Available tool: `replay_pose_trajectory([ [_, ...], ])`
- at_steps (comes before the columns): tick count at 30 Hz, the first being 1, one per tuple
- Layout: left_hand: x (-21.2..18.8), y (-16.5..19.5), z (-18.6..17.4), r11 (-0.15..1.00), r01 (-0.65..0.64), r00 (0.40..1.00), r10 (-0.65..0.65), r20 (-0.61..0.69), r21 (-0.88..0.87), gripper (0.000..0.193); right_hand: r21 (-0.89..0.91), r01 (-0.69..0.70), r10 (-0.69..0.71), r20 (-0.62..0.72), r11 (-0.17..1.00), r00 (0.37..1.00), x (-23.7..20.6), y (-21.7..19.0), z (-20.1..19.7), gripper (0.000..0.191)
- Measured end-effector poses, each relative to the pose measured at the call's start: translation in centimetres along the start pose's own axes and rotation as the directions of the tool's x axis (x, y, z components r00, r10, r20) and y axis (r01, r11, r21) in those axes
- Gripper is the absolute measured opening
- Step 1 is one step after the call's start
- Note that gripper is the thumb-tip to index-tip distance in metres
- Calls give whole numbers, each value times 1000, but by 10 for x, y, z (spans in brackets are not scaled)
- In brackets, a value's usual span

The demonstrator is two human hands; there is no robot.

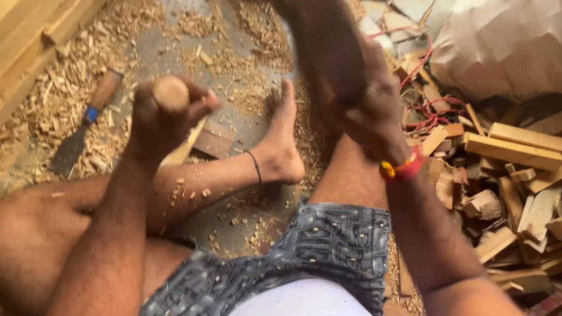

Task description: The person sits on the floor and carves a wooden object by striking a chisel with a mallet to remove shavings, using their hands and feet to stabilize the wood.

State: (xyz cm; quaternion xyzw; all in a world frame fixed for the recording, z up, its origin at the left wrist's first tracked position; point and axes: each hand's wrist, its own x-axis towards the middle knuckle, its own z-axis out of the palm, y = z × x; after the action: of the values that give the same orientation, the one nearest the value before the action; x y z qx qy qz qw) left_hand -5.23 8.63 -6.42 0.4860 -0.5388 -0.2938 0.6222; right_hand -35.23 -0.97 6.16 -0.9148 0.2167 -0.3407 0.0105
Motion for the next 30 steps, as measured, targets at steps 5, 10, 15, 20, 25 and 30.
replay_pose_trajectory([
  [5, 23, 8, 32, 982, 43, 964, 8, -264, 185, 5, -264, -652, 698, 148, 711, 701, -65, -29, 23, 68],
  [10, 23, 18, 19, 990, -121, 992, 124, 33, -77, 4, 471, -836, 680, 713, -280, 174, -123, -25, 92, 25],
  [15, 34, 32, -22, 911, -281, 897, 138, -420, -301, 18, 485, -794, 642, 750, -366, 161, -138, -3, 128, 20],
  [20, 42, 24, -1, 970, -239, 960, 244, -135, 53, 27, 478, -781, 627, 765, -401, 146, -136, 4, 131, 19],
  [25, 41, 3, 6, 978, -201, 978, 203, -38, 46, 30, 456, -774, 612, 783, -439, 113, -133, -1, 132, 19],
  [30, 45, 0, 23, 958, -208, 967, 232, -106, 198, 43, 450, -788, 620, 777, -420, 113, -133, -1, 133, 21],
])
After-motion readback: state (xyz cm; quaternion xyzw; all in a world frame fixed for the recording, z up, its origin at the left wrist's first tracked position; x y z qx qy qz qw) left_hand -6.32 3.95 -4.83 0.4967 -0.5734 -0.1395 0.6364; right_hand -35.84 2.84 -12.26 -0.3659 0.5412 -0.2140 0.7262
